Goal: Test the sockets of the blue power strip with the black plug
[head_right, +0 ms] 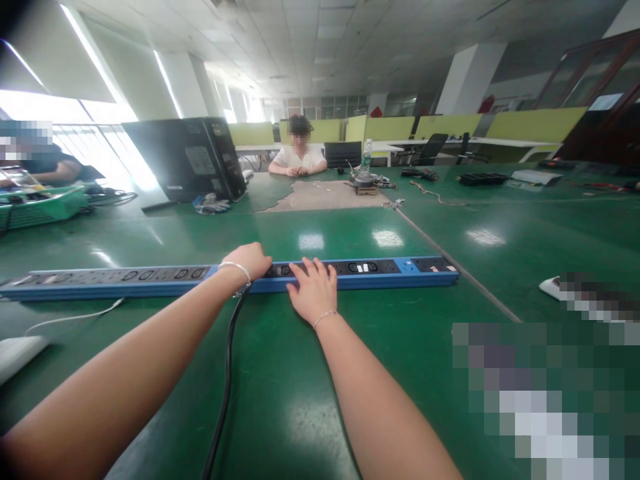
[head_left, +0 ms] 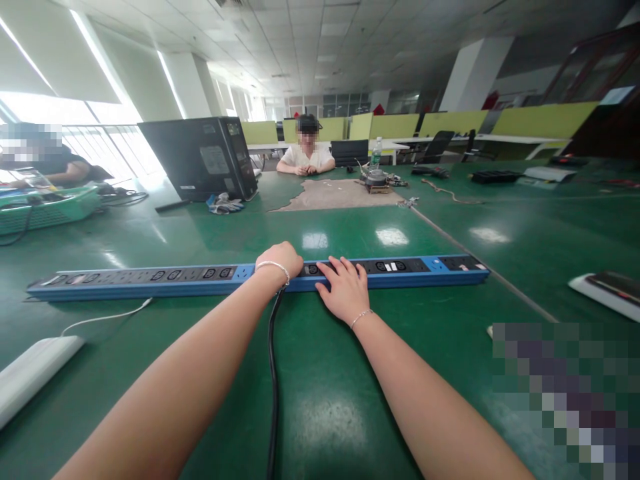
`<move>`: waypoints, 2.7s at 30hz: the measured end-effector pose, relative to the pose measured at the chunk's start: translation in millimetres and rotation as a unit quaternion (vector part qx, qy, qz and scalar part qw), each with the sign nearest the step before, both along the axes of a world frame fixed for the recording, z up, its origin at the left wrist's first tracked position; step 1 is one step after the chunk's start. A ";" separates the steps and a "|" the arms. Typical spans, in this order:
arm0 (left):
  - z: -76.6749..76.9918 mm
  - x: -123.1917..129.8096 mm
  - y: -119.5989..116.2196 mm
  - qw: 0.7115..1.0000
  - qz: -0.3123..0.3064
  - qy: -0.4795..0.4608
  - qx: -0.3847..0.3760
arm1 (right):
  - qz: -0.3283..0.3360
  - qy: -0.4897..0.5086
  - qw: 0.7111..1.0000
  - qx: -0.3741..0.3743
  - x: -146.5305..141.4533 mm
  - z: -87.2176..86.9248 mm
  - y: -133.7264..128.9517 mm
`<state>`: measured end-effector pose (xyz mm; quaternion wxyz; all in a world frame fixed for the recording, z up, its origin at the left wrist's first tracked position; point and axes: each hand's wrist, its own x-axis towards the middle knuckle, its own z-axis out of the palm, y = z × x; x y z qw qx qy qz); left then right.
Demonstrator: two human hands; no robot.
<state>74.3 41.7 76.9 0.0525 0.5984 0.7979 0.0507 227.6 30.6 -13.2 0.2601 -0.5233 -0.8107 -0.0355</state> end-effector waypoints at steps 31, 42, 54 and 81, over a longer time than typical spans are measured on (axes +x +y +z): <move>-8.9 -2.6 -21.7 0.999 -0.031 -0.017 0.035 | -0.008 -0.018 1.000 0.009 -0.4 1.5 -2.0; -58.7 -78.1 -43.6 0.970 -0.155 0.053 0.181 | -0.008 0.002 1.000 0.022 -1.0 -0.2 -0.5; -75.3 -73.8 -40.0 0.961 -0.164 0.047 0.217 | 0.083 0.072 0.993 0.033 -41.7 15.8 -20.6; -81.0 -73.9 -37.5 0.954 -0.161 0.015 0.252 | -0.090 -0.205 0.970 -0.095 -100.4 62.9 -39.9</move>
